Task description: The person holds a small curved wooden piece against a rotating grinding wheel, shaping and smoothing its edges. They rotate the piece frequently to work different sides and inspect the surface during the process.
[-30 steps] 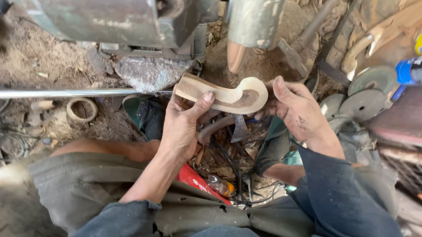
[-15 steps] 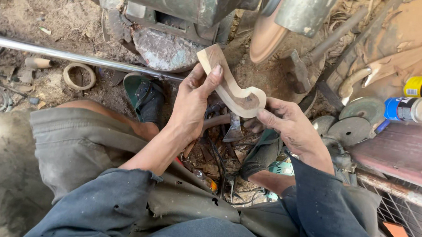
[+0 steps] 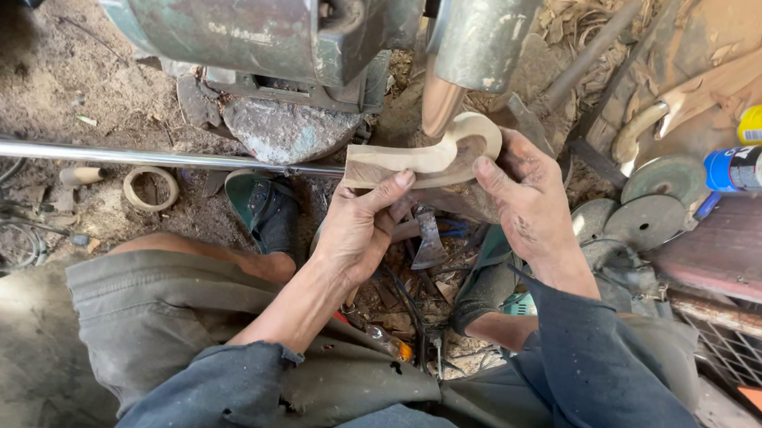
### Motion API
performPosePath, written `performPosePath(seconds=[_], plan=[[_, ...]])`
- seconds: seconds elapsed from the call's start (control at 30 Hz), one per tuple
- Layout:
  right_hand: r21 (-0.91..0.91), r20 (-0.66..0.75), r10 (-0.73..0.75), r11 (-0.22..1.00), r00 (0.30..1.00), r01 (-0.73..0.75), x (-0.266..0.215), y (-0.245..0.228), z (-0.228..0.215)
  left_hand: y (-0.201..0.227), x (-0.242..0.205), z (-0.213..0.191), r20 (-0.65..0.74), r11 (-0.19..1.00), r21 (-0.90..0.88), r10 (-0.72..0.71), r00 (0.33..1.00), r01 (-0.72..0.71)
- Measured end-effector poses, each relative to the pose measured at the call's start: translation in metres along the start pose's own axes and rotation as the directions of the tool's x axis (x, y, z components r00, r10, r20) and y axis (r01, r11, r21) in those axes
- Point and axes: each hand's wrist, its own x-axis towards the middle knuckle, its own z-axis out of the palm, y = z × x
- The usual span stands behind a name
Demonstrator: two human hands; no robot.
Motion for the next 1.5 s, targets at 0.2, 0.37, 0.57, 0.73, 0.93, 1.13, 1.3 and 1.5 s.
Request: performPosePath(seconds=[0.2, 0.37, 0.57, 0.73, 0.93, 1.13, 1.3, 1.5], plan=[[-0.022, 0.001, -0.037, 0.999, 0.999, 0.037, 0.011, -0.003, 0.003, -0.003, 0.007, 0.000, -0.075, 0.997, -0.052, -0.052, 0.996, 0.049], [-0.025, 0.009, -0.064, 0.998, 0.998, 0.064, 0.020, 0.002, 0.002, -0.004, 0.011, -0.002, -0.037, 0.993, -0.118, 0.019, 0.999, -0.023], [-0.015, -0.002, -0.087, 0.996, 0.996, 0.087, 0.023, 0.002, 0.002, -0.007, 0.014, 0.003, -0.056, 0.988, -0.145, 0.041, 0.998, -0.049], [-0.021, 0.004, -0.106, 0.994, 0.994, 0.106, 0.022, 0.003, 0.004, -0.003, 0.014, 0.005, -0.066, 0.993, -0.110, 0.042, 0.997, -0.049], [-0.022, -0.009, -0.111, 0.994, 0.994, 0.110, 0.020, 0.007, 0.006, 0.005, 0.014, 0.001, -0.058, 0.997, -0.059, 0.055, 0.997, -0.059], [-0.006, -0.025, -0.099, 0.995, 0.995, 0.099, 0.018, 0.009, 0.010, 0.012, 0.011, 0.001, -0.084, 1.000, -0.001, 0.012, 0.996, -0.012], [-0.035, -0.030, -0.102, 0.994, 0.994, 0.101, 0.018, 0.010, 0.013, 0.022, 0.009, 0.004, -0.092, 0.999, 0.030, -0.038, 0.995, 0.041], [-0.044, -0.039, -0.109, 0.993, 0.993, 0.108, 0.014, 0.014, 0.017, 0.025, 0.017, 0.000, -0.041, 0.994, 0.051, 0.096, 0.995, -0.094]])
